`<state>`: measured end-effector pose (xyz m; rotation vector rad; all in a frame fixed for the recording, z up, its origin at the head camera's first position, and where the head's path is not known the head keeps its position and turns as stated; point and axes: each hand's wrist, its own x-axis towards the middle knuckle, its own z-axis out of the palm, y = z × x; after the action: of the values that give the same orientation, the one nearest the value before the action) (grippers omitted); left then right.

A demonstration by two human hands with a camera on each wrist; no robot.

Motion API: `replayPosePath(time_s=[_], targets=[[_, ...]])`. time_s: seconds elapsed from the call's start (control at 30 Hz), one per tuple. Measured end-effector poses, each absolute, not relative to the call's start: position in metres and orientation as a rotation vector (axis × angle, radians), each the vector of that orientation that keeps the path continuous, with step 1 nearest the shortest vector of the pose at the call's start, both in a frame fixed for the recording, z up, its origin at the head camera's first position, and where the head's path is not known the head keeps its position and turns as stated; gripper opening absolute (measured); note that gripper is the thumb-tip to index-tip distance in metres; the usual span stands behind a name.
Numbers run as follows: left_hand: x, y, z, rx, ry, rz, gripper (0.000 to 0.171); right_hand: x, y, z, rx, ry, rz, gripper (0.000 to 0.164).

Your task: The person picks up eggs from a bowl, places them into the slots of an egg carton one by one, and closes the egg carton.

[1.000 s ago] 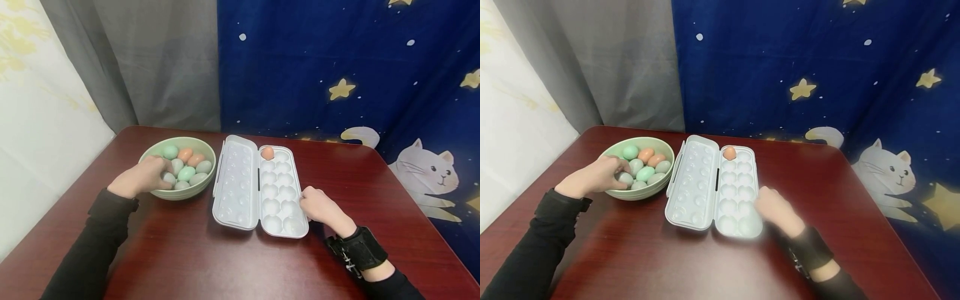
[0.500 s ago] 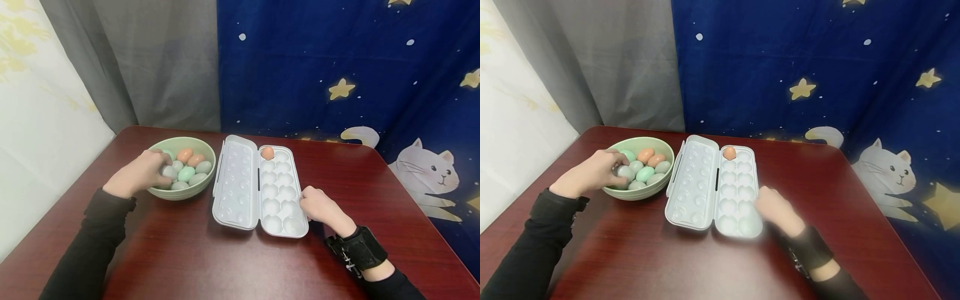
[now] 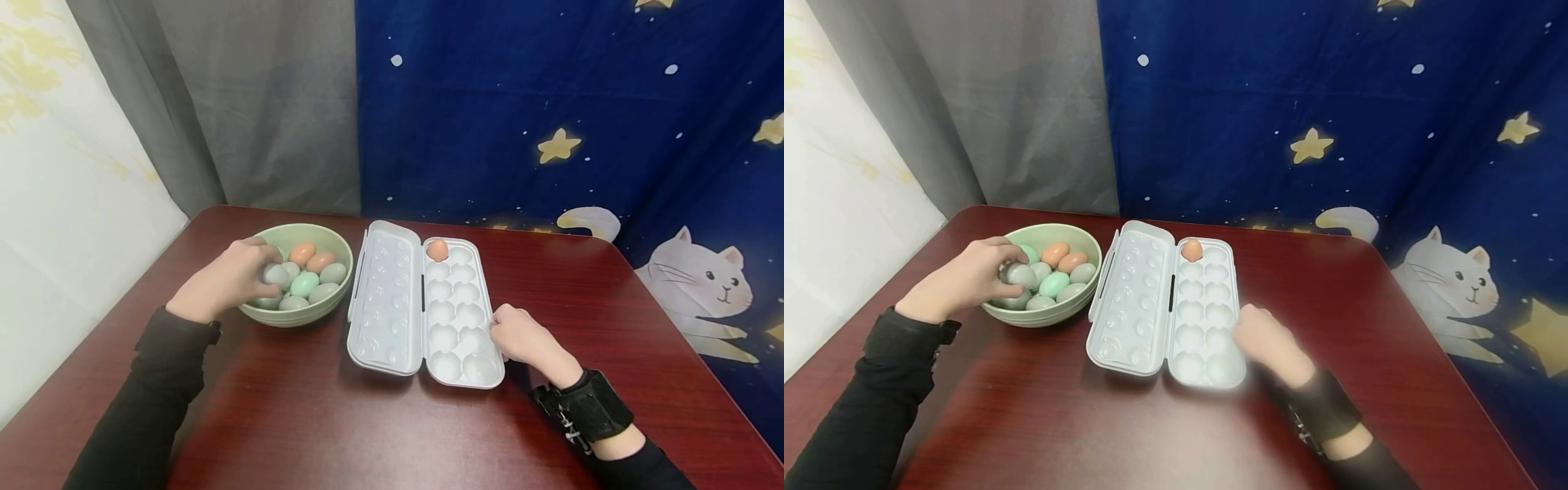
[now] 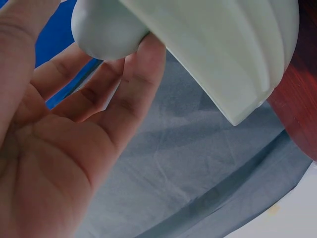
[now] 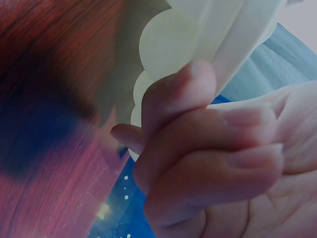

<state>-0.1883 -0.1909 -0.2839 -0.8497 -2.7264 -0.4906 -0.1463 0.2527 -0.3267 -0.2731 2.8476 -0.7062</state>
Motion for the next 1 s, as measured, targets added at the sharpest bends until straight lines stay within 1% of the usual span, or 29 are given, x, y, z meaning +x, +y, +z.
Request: replayPosePath(time_s=[0.2,0.57,1.0], targets=[[-0.1871,-0.1895,-0.2830,-0.847,-2.714,-0.498,0.021,-0.1467,0.2532,-0.3279,-0.273,2.847,-0.703,0.032],[-0.1856,-0.1870,-0.2827,-0.846,-2.671,-0.518,0.023,-0.1470,0.2534,-0.3297,-0.286,2.857,-0.701,0.033],[-0.1838,-0.1843,-0.2841,-0.851,-2.604,-0.504,0.019,-0.1476,0.2541,-0.3322,-0.277,2.860,-0.711,0.031]])
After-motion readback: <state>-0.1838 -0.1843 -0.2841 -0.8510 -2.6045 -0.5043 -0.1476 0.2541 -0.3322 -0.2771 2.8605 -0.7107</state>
